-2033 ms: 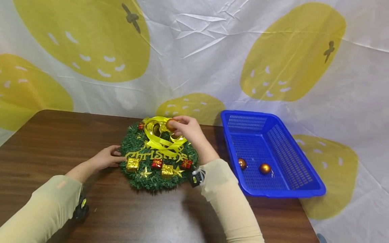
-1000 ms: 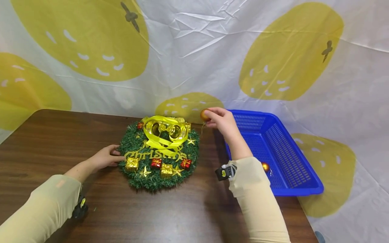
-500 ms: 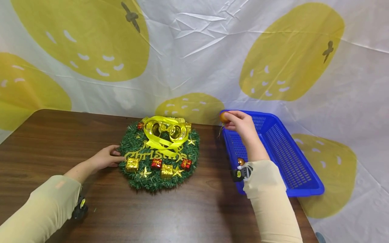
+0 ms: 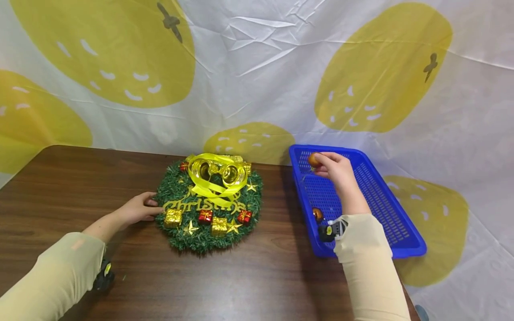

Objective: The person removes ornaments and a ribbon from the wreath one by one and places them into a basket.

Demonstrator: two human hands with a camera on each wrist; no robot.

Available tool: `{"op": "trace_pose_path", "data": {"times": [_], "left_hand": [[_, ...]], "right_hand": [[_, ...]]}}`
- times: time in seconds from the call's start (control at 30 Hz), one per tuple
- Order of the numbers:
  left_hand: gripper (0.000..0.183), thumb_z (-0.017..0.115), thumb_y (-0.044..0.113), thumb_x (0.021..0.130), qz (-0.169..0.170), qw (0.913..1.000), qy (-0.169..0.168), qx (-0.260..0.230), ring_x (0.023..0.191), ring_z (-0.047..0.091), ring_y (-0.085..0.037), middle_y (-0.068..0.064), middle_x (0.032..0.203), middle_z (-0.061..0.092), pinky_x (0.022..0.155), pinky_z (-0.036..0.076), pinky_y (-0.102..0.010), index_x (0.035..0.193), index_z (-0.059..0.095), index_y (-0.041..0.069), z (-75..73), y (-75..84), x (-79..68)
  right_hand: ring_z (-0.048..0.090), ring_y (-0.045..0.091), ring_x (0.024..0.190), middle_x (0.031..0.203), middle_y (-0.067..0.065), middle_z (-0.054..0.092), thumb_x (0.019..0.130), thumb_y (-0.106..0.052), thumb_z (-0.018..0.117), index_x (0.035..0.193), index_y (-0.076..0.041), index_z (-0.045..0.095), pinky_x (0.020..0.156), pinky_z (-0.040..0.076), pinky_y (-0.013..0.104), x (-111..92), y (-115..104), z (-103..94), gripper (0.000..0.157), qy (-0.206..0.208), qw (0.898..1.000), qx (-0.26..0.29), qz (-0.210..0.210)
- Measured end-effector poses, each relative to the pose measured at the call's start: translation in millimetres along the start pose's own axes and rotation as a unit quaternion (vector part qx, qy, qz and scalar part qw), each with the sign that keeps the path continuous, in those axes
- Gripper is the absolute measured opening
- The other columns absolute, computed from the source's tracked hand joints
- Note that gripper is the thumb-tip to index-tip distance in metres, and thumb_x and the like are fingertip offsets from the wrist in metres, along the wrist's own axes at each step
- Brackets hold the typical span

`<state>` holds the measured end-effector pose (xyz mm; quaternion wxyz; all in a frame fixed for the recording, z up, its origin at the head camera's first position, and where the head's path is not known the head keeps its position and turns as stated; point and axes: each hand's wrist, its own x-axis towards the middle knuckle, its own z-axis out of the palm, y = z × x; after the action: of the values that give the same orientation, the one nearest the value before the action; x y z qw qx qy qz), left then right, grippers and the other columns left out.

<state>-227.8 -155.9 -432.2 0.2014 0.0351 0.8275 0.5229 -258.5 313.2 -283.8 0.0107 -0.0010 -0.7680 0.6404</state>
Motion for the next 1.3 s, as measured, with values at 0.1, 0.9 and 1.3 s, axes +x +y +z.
{"op": "trace_pose_path", "data": {"times": [0.1, 0.9, 1.3], "left_hand": [[0.075, 0.055, 0.015, 0.093, 0.001, 1.0000, 0.000, -0.001, 0.116, 0.049, -0.046, -0.039, 0.133, 0.032, 0.090, 0.053, -0.043, 0.143, 0.008, -0.015, -0.1, -0.1, -0.3], [0.074, 0.054, 0.014, 0.094, 0.000, 1.0000, -0.001, 0.005, 0.117, 0.048, -0.047, -0.039, 0.132, 0.033, 0.091, 0.052, -0.044, 0.143, 0.008, -0.015, 0.7, 3.6, -3.8], [0.076, 0.055, 0.016, 0.094, -0.002, 1.0000, -0.003, 0.002, 0.117, 0.048, -0.046, -0.038, 0.133, 0.033, 0.091, 0.052, -0.044, 0.144, 0.007, -0.014, -0.1, 0.2, -0.8]], "right_hand": [[0.063, 0.001, 0.062, 0.070, -0.014, 0.065, 0.092, -0.017, 0.058, 0.096, -0.006, 0.053, 0.063, 0.056, 0.016, 0.1, 4.5, -7.0, 0.012, 0.012, 1.000, -0.009, 0.010], [0.062, -0.004, 0.065, 0.067, -0.020, 0.060, 0.093, -0.019, 0.056, 0.127, 0.012, 0.041, 0.068, 0.056, 0.015, 2.3, 36.7, -42.5, 0.048, -0.008, 0.985, -0.130, 0.113], [0.061, 0.000, 0.065, 0.067, -0.016, 0.060, 0.091, -0.015, 0.058, 0.120, 0.011, 0.044, 0.070, 0.057, 0.018, 0.2, 42.3, -40.3, 0.042, -0.028, 0.978, -0.151, 0.143]]}}
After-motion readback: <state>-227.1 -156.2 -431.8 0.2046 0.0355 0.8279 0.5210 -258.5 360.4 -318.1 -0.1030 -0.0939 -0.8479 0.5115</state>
